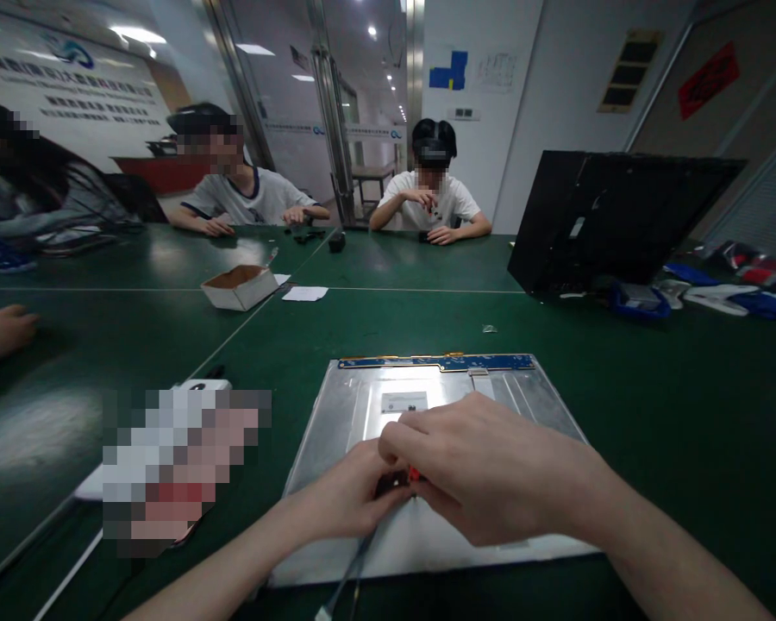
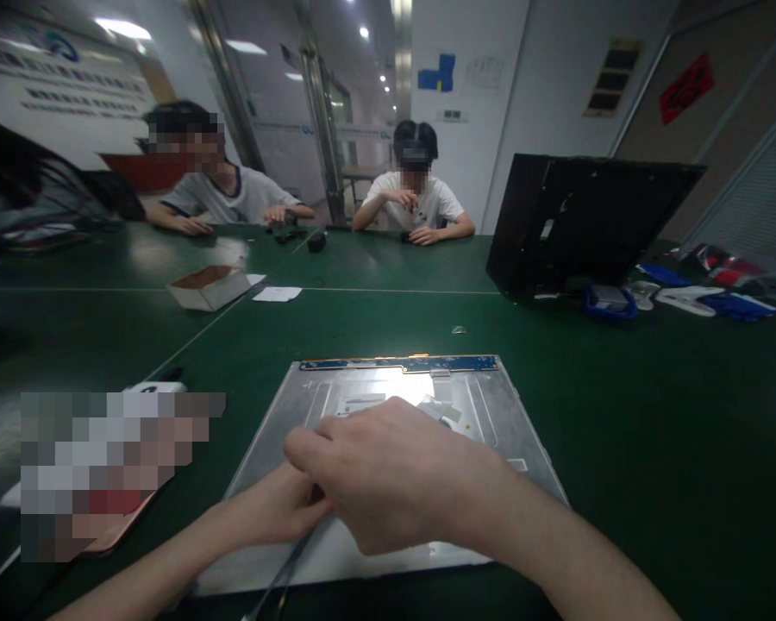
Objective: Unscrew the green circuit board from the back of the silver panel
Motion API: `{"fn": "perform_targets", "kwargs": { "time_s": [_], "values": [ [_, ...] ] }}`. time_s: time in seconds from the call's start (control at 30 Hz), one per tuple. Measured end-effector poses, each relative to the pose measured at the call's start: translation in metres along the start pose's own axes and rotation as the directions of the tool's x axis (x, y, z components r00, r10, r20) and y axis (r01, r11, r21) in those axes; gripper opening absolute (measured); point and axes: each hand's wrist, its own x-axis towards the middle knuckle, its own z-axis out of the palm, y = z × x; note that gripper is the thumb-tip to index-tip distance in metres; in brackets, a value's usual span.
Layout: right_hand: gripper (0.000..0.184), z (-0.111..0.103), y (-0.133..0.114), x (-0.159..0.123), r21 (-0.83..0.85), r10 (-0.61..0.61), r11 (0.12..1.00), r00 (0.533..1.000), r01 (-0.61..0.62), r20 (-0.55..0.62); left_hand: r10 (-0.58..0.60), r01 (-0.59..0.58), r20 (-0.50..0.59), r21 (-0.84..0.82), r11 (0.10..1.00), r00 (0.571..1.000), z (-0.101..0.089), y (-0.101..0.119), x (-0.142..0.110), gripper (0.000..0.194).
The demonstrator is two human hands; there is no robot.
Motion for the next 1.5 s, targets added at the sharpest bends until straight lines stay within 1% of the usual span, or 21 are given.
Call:
{"fn": "perform_targets", "kwargs": {
  "time_s": [0.1,0.2,0.3,0.37,0.5,0.63,0.77,0.9,0.97,1.03,1.13,1.3,1.4,1.5],
  "values": [
    [0.016,0.001,0.002,-0.001,-0.011,0.000,1.000,1.000,-0.001,-0.019,-0.006,0.006,0.001,-0.018,1.000,1.000,0.001,-0.001,-0.001,0.008],
    [0.011,0.005,0.005,0.000,-0.101,0.065,0.992,0.994,-0.073,-0.082,-0.004,0.004,0.006,0.001,1.000,1.000,0.001,-0.002,-0.001,0.008],
    [0.018,0.007,0.008,0.002,-0.137,0.100,0.984,0.990,-0.114,-0.103,0.023,-0.023,0.027,0.012,1.000,0.999,0.000,-0.002,0.000,0.008],
    [0.018,0.007,0.008,0.002,-0.143,0.088,0.984,0.991,-0.102,-0.100,0.033,-0.033,0.022,0.006,0.999,0.999,-0.001,0.000,0.001,0.012],
    [0.005,0.004,0.005,0.001,-0.117,0.038,0.992,0.996,-0.047,-0.077,0.026,-0.026,0.001,0.005,1.000,1.000,-0.003,0.002,0.001,0.019],
    [0.014,0.001,0.005,-0.001,-0.082,0.013,0.996,0.998,-0.018,-0.068,0.048,-0.048,0.000,0.024,0.999,0.999,0.001,-0.001,0.000,0.016],
    [0.012,0.002,0.010,0.000,-0.108,0.048,0.993,0.996,-0.056,-0.076,0.065,-0.064,-0.017,0.036,0.997,0.998,0.004,-0.007,0.000,0.011],
    [0.016,0.004,0.013,0.002,-0.136,0.090,0.985,0.992,-0.102,-0.091,0.043,-0.043,0.012,0.016,0.999,0.999,0.004,-0.010,0.000,0.010],
    [0.016,0.005,0.013,0.001,-0.137,0.088,0.985,0.991,-0.101,-0.099,0.024,-0.025,0.016,0.010,1.000,1.000,0.004,-0.009,-0.001,0.011],
    [0.012,0.005,0.012,0.001,-0.131,0.080,0.987,0.992,-0.093,-0.102,0.007,-0.007,0.017,0.003,1.000,1.000,0.003,-0.008,-0.001,0.012],
    [0.006,0.002,0.011,0.000,-0.103,0.061,0.992,0.993,-0.071,-0.097,0.015,-0.015,0.019,0.000,1.000,1.000,0.002,-0.006,0.000,0.015],
    [0.016,-0.001,0.010,-0.001,-0.060,0.015,0.998,0.999,-0.018,-0.043,0.039,-0.039,0.001,-0.002,0.999,0.999,0.000,-0.001,0.000,0.012],
    [0.014,0.000,0.012,0.001,-0.079,0.030,0.996,0.999,-0.034,-0.044,0.039,-0.039,-0.008,-0.009,0.999,0.999,-0.001,0.001,0.000,0.009],
    [0.018,0.004,0.016,0.005,-0.123,0.065,0.990,0.995,-0.074,-0.076,0.012,-0.012,0.012,-0.001,1.000,1.000,-0.003,0.002,0.000,0.008]
  ]
}}
